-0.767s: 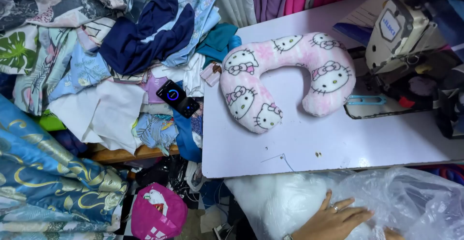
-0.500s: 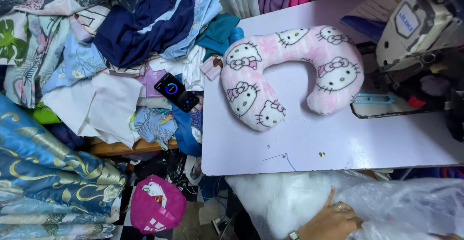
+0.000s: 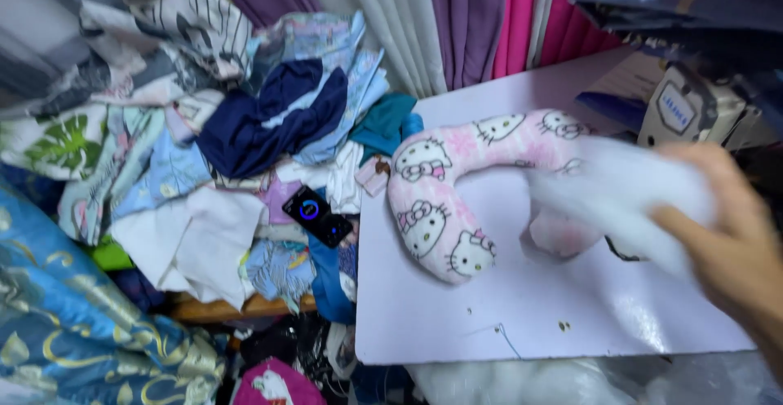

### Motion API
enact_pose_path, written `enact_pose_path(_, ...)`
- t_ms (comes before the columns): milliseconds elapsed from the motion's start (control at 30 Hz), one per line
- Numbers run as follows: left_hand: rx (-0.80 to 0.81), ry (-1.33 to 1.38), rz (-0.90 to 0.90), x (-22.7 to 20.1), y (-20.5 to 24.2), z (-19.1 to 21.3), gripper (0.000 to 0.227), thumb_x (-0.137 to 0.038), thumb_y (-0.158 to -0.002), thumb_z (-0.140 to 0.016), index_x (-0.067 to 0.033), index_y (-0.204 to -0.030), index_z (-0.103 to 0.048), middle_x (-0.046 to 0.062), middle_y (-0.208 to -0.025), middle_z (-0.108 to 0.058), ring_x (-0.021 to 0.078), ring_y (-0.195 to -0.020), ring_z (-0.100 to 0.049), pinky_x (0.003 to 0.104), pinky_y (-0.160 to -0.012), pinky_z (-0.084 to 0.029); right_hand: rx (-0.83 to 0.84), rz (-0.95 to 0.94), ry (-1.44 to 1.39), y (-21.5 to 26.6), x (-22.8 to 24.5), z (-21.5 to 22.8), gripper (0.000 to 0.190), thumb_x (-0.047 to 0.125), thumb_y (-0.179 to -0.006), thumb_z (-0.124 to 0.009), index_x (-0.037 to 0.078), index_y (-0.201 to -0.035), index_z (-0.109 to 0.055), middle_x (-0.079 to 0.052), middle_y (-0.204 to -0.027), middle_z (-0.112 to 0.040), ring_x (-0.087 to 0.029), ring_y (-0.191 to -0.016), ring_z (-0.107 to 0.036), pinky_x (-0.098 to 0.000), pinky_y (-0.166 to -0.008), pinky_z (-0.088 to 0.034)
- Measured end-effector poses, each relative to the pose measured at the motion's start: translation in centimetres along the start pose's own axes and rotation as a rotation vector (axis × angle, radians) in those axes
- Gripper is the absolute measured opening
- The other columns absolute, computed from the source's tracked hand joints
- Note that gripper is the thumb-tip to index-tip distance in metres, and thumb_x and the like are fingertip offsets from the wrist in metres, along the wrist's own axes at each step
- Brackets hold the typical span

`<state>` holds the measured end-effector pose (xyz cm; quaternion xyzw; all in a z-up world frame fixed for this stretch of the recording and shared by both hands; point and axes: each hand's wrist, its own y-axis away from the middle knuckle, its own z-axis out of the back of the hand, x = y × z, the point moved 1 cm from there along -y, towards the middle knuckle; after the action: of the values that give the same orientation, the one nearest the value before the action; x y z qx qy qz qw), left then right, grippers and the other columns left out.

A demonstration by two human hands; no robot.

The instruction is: Stuffing a Hello Kitty themed neck pillow with white fiberfill and sewing the opening closed by hand.

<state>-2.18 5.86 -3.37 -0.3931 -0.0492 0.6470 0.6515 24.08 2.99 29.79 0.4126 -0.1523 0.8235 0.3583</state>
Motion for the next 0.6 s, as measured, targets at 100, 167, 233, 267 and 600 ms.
enact_pose_path(100, -0.077, 0.008, 0.101, 1.9, -11.1, 10.9, 0.021, -0.008, -0.101, -0.058, -0.0015, -0.117, -0.070, 0.014, -0.111, -0.074, 0.0283, -0.108, -0.069, 0.051, -0.112, -0.050, -0.220, 0.348, -0.376, -6.3, -4.9, -5.7, 0.049, -0.001, -0.088, -0.060, 0.006, -0.136, -0.061, -0.019, -0.130, -0.056, -0.033, -0.121, -0.053, -0.0451, -0.105, -0.039)
enact_pose_path(167, -0.128, 0.018, 0.176, 3.0, -16.8, 16.7, 0.023, -0.008, -0.100, -0.056, -0.0017, -0.119, -0.069, 0.014, -0.114, -0.074, 0.0274, -0.110, -0.070, 0.044, -0.108, -0.053, -0.129, 0.192, -0.463, -10.9, -5.1, -9.0, 0.041, 0.002, -0.091, -0.063, 0.006, -0.131, -0.072, -0.024, -0.112, -0.066, -0.040, -0.103, -0.063, -0.0525, -0.091, -0.048)
enact_pose_path(233, -0.185, 0.028, 0.258, 4.7, -22.0, 19.3, 0.025, -0.008, -0.100, -0.054, -0.0019, -0.120, -0.068, 0.014, -0.117, -0.075, 0.0264, -0.112, -0.071, 0.038, -0.103, -0.056, 0.150, 0.165, -0.203, -15.0, -5.8, -11.7, 0.035, -0.002, -0.079, -0.045, 0.009, -0.090, -0.076, -0.009, -0.088, -0.077, -0.021, -0.080, -0.068, -0.0347, -0.074, -0.051)
enact_pose_path(267, -0.181, 0.023, 0.251, 6.4, -22.7, 19.3, 0.025, -0.008, -0.100, -0.054, -0.0019, -0.120, -0.068, 0.014, -0.117, -0.075, 0.0264, -0.112, -0.071, 0.038, -0.103, -0.056, 0.144, 0.168, -0.210, -15.7, -6.3, -13.0, 0.035, -0.002, -0.079, -0.045, 0.009, -0.090, -0.076, -0.009, -0.088, -0.077, -0.021, -0.080, -0.068, -0.0347, -0.074, -0.051)
enact_pose_path(600, 0.351, -0.406, 0.069, 15.2, -25.7, 18.8, 0.032, -0.019, -0.096, -0.053, -0.0135, -0.122, -0.072, 0.005, -0.138, -0.066, 0.0303, -0.127, -0.054, 0.054, -0.116, -0.020, 0.259, 0.372, 0.534, -13.8, -8.1, -17.8, 0.060, 0.061, -0.092, -0.059, 0.019, -0.135, -0.054, -0.006, -0.157, -0.032, -0.030, -0.140, -0.037, -0.0548, -0.108, -0.042)
